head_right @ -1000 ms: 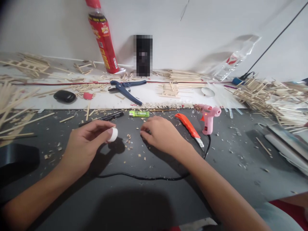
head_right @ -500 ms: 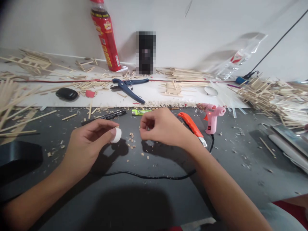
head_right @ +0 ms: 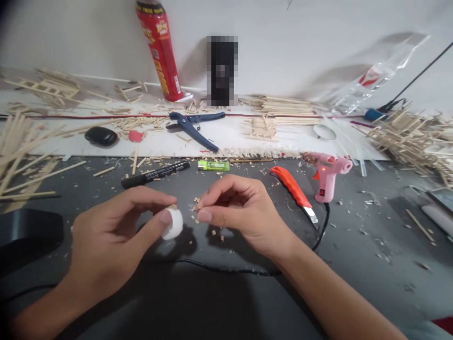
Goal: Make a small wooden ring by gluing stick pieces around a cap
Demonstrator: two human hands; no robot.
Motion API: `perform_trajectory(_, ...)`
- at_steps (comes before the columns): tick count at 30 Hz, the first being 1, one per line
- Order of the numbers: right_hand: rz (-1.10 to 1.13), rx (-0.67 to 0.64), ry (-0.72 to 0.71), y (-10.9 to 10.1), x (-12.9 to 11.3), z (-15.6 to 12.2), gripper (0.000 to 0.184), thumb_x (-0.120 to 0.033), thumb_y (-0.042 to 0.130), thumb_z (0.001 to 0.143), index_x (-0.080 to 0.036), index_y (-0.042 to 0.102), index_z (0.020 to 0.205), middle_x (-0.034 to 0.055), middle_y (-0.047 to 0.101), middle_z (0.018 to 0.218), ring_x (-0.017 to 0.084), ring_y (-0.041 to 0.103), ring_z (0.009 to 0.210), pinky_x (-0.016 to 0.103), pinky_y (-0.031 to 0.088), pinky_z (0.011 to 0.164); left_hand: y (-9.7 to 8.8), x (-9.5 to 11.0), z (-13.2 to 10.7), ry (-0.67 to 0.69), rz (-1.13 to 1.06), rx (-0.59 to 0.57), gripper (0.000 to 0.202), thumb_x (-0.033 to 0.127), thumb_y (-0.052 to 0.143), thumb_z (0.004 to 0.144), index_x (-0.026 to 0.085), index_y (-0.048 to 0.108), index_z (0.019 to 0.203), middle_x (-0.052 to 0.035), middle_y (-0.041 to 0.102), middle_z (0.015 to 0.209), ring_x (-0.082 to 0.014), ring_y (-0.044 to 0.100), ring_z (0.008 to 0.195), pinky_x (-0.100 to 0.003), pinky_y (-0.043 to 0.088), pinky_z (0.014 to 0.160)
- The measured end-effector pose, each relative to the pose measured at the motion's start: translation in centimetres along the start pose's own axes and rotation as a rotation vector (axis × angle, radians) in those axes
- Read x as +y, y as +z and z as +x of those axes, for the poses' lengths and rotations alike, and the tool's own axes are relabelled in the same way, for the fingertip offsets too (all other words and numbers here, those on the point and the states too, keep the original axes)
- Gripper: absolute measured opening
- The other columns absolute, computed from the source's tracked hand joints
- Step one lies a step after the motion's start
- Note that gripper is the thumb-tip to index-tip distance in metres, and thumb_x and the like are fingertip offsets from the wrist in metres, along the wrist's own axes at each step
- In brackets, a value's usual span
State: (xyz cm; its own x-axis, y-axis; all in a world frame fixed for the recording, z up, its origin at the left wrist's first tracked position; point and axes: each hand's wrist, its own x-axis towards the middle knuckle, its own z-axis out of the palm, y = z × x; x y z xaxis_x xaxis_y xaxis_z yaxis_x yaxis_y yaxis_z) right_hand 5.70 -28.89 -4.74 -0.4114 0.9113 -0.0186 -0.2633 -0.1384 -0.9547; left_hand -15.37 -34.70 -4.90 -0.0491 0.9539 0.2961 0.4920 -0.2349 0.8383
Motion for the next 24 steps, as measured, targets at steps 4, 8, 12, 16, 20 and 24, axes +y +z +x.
perform_trajectory(4, -0.001, 0.039, 0.097, 0.0, 0.3, -0.2, 0.021, -0.024, 0.099, 0.069, -0.026, 0.083, 0.083, -0.0009, 0.077, 0.075, 0.012, 0.067, 0.065, 0.022, 0.055, 0.058, 0.1, 0.2, 0.0, 0.074, 0.05, 0.057, 0.008, 0.026, 0.074, 0.093, 0.032, 0.078, 0.095, 0.0076, 0.076, 0.082, -0.0115, 0.067, 0.069, -0.022, 0.055, 0.072)
perform_trajectory(8, 0.021, 0.018, 0.129, -0.2, 0.6, -0.4, 0.017, -0.019, 0.097, 0.073, -0.03, 0.086, 0.081, -0.0014, 0.078, 0.075, 0.01, 0.066, 0.065, 0.02, 0.052, 0.059, 0.4, 0.4, 0.0, 0.098, 0.075, 0.087, 0.008, 0.025, 0.073, 0.092, 0.032, 0.077, 0.091, 0.0082, 0.077, 0.081, -0.0112, 0.066, 0.065, -0.022, 0.056, 0.07)
perform_trajectory(12, 0.015, 0.029, 0.148, -0.1, 0.8, -0.8, 0.018, -0.019, 0.095, 0.075, -0.032, 0.088, 0.085, -0.0016, 0.078, 0.075, 0.01, 0.063, 0.064, 0.02, 0.049, 0.058, 0.4, 0.5, 0.0, 0.143, 0.104, 0.079, 0.008, 0.024, 0.072, 0.092, 0.031, 0.077, 0.091, 0.0069, 0.078, 0.082, -0.012, 0.069, 0.065, -0.023, 0.057, 0.07)
perform_trajectory(16, 0.033, 0.027, 0.171, 0.3, 0.7, -1.1, 0.015, -0.019, 0.094, 0.078, -0.031, 0.088, 0.085, -0.0024, 0.076, 0.073, 0.008, 0.06, 0.063, 0.019, 0.047, 0.058, 0.3, 0.6, 0.1, 0.202, 0.119, 0.085, 0.006, 0.025, 0.074, 0.093, 0.03, 0.076, 0.092, 0.0071, 0.08, 0.083, -0.0121, 0.071, 0.065, -0.023, 0.059, 0.069)
perform_trajectory(20, 0.097, 0.045, 0.211, 1.0, 0.6, -1.3, 0.019, -0.012, 0.094, 0.073, -0.028, 0.087, 0.083, -0.0046, 0.076, 0.075, 0.006, 0.06, 0.066, 0.016, 0.047, 0.063, 0.1, 0.7, 0.3, 0.264, 0.196, 0.065, 0.01, 0.019, 0.073, 0.094, 0.03, 0.074, 0.093, 0.0082, 0.081, 0.083, -0.0115, 0.073, 0.066, -0.022, 0.061, 0.069)
perform_trajectory(24, 0.158, 0.037, 0.275, 1.5, 0.6, -1.7, 0.015, -0.016, 0.093, 0.077, -0.027, 0.087, 0.083, -0.0052, 0.077, 0.081, 0.006, 0.062, 0.074, 0.016, 0.047, 0.07, 0.0, 0.5, 0.3, 0.359, 0.273, 0.094, 0.014, 0.014, 0.072, 0.093, 0.028, 0.073, 0.091, 0.0096, 0.081, 0.085, -0.0082, 0.075, 0.07, -0.017, 0.06, 0.069)
